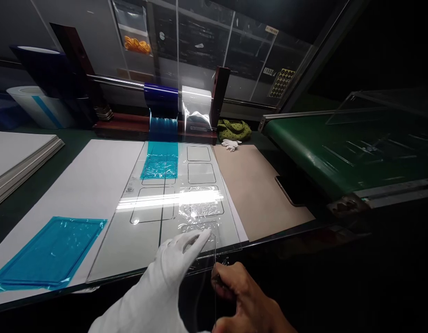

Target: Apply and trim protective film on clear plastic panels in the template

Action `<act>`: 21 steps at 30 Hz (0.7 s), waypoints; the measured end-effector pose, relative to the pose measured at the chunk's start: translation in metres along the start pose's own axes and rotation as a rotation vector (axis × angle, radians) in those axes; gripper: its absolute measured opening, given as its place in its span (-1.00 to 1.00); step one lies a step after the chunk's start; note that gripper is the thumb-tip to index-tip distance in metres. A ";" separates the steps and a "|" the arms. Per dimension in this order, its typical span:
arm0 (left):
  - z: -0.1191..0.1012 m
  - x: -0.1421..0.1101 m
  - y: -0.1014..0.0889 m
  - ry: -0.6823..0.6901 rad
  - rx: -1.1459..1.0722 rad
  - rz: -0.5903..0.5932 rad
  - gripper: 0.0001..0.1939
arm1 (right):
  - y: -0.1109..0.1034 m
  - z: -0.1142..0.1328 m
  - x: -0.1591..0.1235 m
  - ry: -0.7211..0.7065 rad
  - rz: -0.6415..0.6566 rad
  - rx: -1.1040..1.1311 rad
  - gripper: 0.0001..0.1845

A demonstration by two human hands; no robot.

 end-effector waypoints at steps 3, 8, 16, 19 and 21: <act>-0.009 -0.001 -0.008 -0.048 0.124 -0.068 0.17 | -0.006 -0.003 -0.006 -0.033 -0.142 -0.027 -0.27; -0.004 0.013 -0.015 -0.335 0.412 -0.155 0.19 | -0.078 -0.037 0.009 -0.082 -0.512 -0.411 -0.54; 0.002 0.040 -0.013 -0.613 0.631 -0.243 0.25 | -0.163 -0.108 0.059 0.148 -0.428 -0.950 -0.58; -0.001 0.054 -0.011 -0.634 0.678 -0.297 0.25 | -0.130 -0.078 0.050 0.071 -0.420 -0.973 -0.34; -0.005 0.063 -0.009 -0.648 0.671 -0.297 0.23 | -0.095 -0.049 0.044 -0.084 -0.385 -0.942 -0.12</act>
Point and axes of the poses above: each hand's wrist, its own x-axis towards the middle knuckle, its own y-axis out of the palm, z = x × y, the point moved 3 cm from there along x, towards the middle knuckle, and after that the axes turned 9 degrees about -y, right-handed, at the moved point
